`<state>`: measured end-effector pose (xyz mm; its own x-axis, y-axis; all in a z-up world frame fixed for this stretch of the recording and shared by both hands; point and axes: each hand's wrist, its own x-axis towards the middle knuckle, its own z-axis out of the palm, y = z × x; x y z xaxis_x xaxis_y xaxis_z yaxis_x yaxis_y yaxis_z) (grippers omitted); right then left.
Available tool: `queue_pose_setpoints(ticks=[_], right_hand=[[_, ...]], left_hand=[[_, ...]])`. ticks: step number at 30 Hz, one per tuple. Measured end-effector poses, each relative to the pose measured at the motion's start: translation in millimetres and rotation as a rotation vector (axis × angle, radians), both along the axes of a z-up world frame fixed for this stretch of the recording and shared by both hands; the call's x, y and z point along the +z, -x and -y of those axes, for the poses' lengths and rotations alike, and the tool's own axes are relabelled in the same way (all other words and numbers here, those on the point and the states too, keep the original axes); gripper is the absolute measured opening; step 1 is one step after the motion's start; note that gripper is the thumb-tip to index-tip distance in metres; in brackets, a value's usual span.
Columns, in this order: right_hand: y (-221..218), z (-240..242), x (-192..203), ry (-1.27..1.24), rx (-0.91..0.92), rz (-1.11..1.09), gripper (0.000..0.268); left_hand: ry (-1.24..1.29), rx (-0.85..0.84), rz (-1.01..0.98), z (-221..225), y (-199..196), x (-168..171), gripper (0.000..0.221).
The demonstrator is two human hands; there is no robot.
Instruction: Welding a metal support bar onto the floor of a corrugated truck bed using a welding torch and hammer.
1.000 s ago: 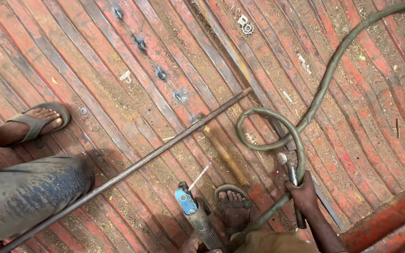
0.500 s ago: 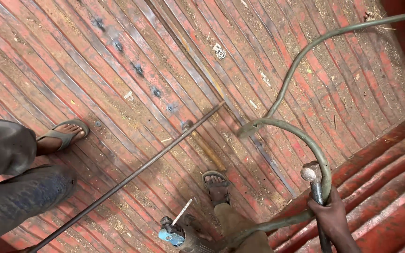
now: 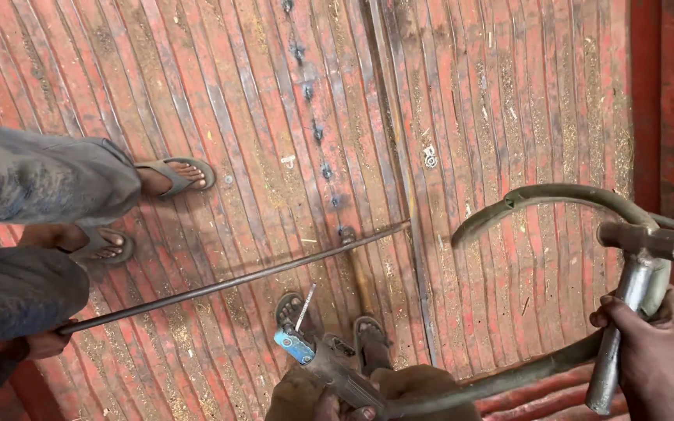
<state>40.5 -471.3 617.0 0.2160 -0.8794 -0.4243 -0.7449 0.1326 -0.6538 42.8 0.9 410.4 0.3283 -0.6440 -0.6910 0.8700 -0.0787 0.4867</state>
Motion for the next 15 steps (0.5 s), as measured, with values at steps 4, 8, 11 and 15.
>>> queue_pose_setpoints(ticks=[4,8,11,15], right_hand=[[-73,57,12,0.131,0.18,0.391,0.022],[-161,115,-19,0.028,0.331,0.082,0.038],[-209,177,-110,-0.147,0.467,-0.091,0.043],[-255,236,-206,-0.393,0.733,-0.138,0.049]], left_hand=[[-0.035,0.153,0.098,70,-40,35,0.06],[-0.031,0.46,0.116,126,-62,35,0.059],[-0.039,0.469,0.157,180,-57,-2,0.058],[-0.132,0.576,0.065,302,-25,72,0.056]])
